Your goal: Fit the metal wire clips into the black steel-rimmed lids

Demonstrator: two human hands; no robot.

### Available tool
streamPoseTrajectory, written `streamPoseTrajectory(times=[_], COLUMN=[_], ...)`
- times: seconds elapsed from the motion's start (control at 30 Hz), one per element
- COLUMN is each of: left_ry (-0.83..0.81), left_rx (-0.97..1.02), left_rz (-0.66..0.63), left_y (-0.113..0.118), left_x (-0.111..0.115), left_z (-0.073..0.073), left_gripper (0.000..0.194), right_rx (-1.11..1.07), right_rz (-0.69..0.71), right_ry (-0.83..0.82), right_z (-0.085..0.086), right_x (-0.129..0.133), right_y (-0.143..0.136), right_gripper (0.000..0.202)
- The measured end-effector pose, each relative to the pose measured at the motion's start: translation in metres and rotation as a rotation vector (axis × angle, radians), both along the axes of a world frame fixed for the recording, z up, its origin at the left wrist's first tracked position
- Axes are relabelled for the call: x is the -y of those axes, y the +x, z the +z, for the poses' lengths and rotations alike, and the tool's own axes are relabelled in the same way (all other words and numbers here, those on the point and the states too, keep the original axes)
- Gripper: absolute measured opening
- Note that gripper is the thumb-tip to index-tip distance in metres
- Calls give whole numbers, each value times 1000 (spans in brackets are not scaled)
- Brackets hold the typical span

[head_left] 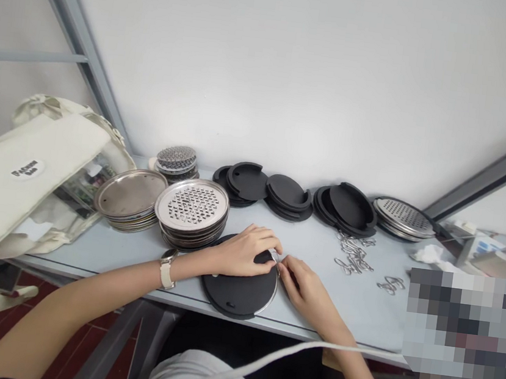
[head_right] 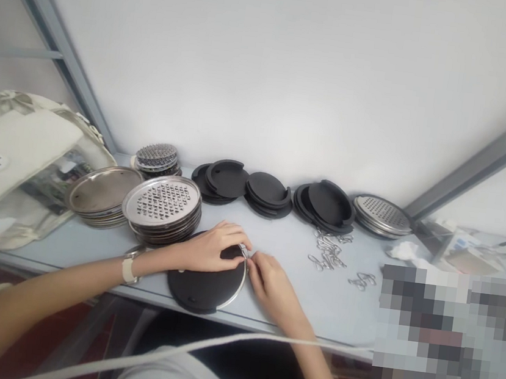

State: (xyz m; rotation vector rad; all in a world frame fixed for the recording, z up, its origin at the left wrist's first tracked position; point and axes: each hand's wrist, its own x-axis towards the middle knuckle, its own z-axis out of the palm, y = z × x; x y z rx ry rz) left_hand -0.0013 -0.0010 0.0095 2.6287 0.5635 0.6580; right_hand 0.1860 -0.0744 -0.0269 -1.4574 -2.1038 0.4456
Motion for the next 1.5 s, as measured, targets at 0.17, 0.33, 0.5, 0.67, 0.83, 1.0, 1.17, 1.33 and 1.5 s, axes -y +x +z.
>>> streamPoseTrajectory(times=[0.17, 0.33, 0.5, 0.67, 0.83, 1.0, 1.17, 1.33, 1.5], left_ry=[-44, -96, -133, -131, -121, -103, -43, 53, 93], left_rx=[25, 36, 99, 94, 73, 52, 7, -32, -69], left_rz=[18, 21, 18, 17, 74, 97, 112, 93, 77], left_y=[1, 2, 3, 2, 3, 2, 1, 0, 0], left_x=[-3, -6, -7, -6, -6, -9, -6, -1, -1], left_z=[-3, -5, -3, -3, -6, -9, -8, -6, -6], left_gripper=[13, 13, 11, 11, 11, 11, 10, 9, 13], right_rx=[12, -62, -53, -29, -23, -24, -2, -2, -41], right_rz=[4, -13, 0, 8, 8, 7, -1, -8, -4], right_ry=[24, -5, -18, 11, 9, 9, 32, 13, 8], right_z=[-1, 0, 4, 4, 3, 1, 0, 1, 6], right_x=[0, 3, 4, 4, 2, 2, 3, 4, 6], right_y=[-1, -1, -2, -2, -2, -2, -2, -2, -3], right_gripper=[20, 13, 11, 14, 14, 10, 12, 13, 14])
